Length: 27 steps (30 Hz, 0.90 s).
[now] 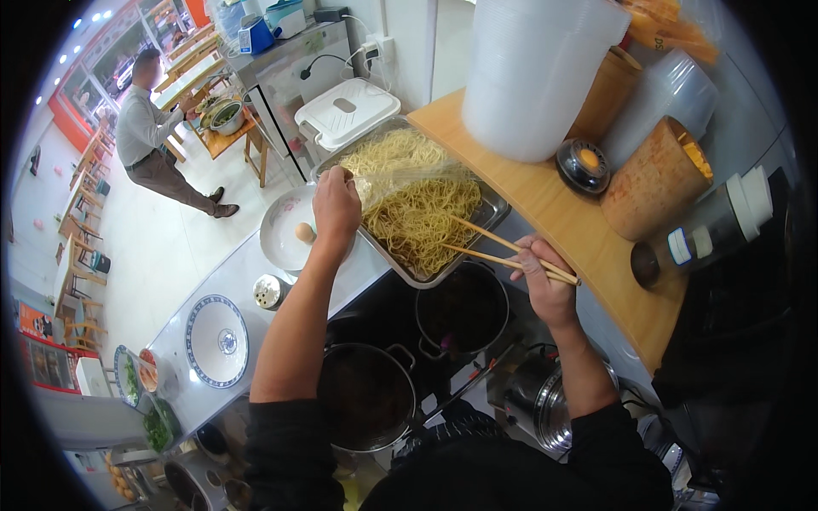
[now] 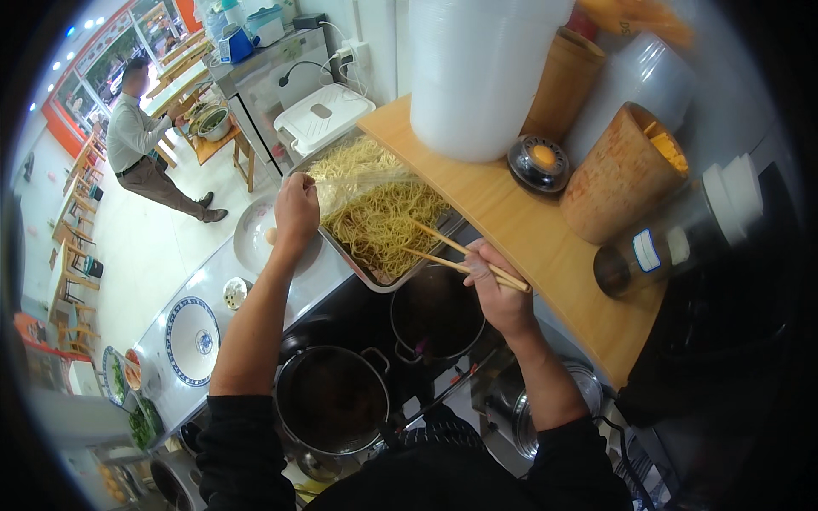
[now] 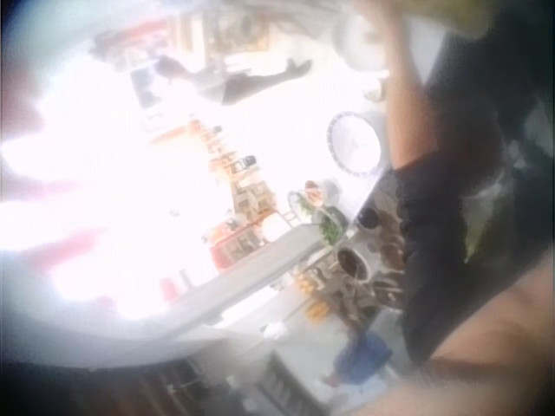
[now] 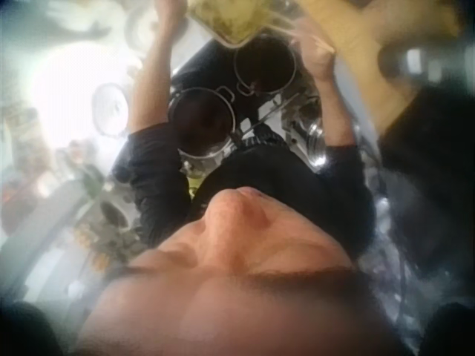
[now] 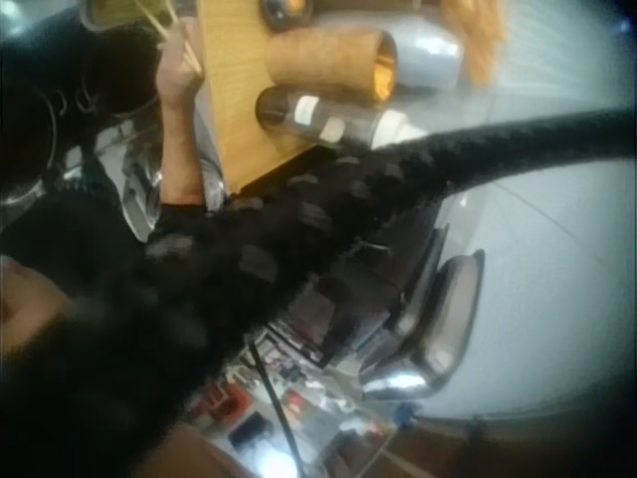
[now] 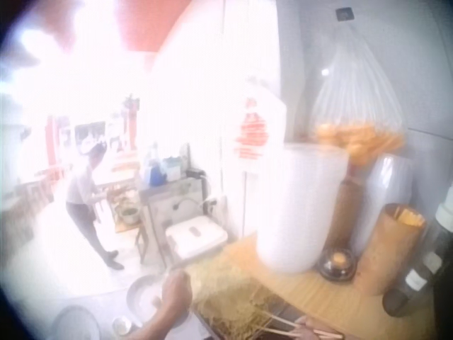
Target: The person cuts strips of dough on a floured countertop, places them into a deep fryer, and uses chopsticks to turn and remove the fried dough. The person then packs the fried dough into a plastic bag and places it on a tray. Finally, the person scoops a dark sauce into a bowl and adds noodles.
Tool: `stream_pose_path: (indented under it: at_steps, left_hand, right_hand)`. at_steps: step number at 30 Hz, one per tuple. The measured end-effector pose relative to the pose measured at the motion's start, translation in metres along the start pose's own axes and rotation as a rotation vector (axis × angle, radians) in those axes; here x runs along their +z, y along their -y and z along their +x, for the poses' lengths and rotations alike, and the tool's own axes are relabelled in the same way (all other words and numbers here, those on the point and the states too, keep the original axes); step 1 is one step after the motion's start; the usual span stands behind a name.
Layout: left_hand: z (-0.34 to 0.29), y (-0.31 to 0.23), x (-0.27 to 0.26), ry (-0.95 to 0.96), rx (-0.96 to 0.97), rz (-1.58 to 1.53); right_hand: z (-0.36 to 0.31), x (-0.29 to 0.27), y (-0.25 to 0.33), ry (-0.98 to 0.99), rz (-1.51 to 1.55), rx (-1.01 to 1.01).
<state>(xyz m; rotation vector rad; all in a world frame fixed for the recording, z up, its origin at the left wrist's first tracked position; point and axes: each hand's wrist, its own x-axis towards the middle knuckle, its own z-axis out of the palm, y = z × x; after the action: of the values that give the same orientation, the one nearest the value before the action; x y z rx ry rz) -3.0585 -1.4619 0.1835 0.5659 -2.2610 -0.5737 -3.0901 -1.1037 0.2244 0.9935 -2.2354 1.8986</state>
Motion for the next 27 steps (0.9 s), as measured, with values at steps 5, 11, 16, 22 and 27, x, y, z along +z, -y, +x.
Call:
stream_pose_path:
  at_steps: [5, 11, 16, 22, 27]
  left_hand:
    - [-0.064, -0.014, -0.016, -0.201, 0.075, 0.126]
    - [-0.137, -0.037, 0.022, 0.468, -0.799, -0.667]
    - [-0.141, -0.049, 0.026, 0.419, -0.834, -0.732]
    - [-0.135, -0.049, 0.019, 0.437, -0.848, -0.674]
    - [-0.132, -0.038, 0.004, 0.488, -0.85, -0.654]
  right_hand:
    - [0.005, 0.013, -0.046, -0.038, 0.248, 0.19]
    - [0.044, 0.076, -0.112, -0.207, 0.511, 0.303]
    - [0.059, 0.095, -0.134, -0.518, 0.643, 0.468]
    - [0.068, 0.095, -0.136, -0.571, 0.802, 0.551]
    - [0.065, 0.097, -0.137, -0.54, 0.853, 0.569]
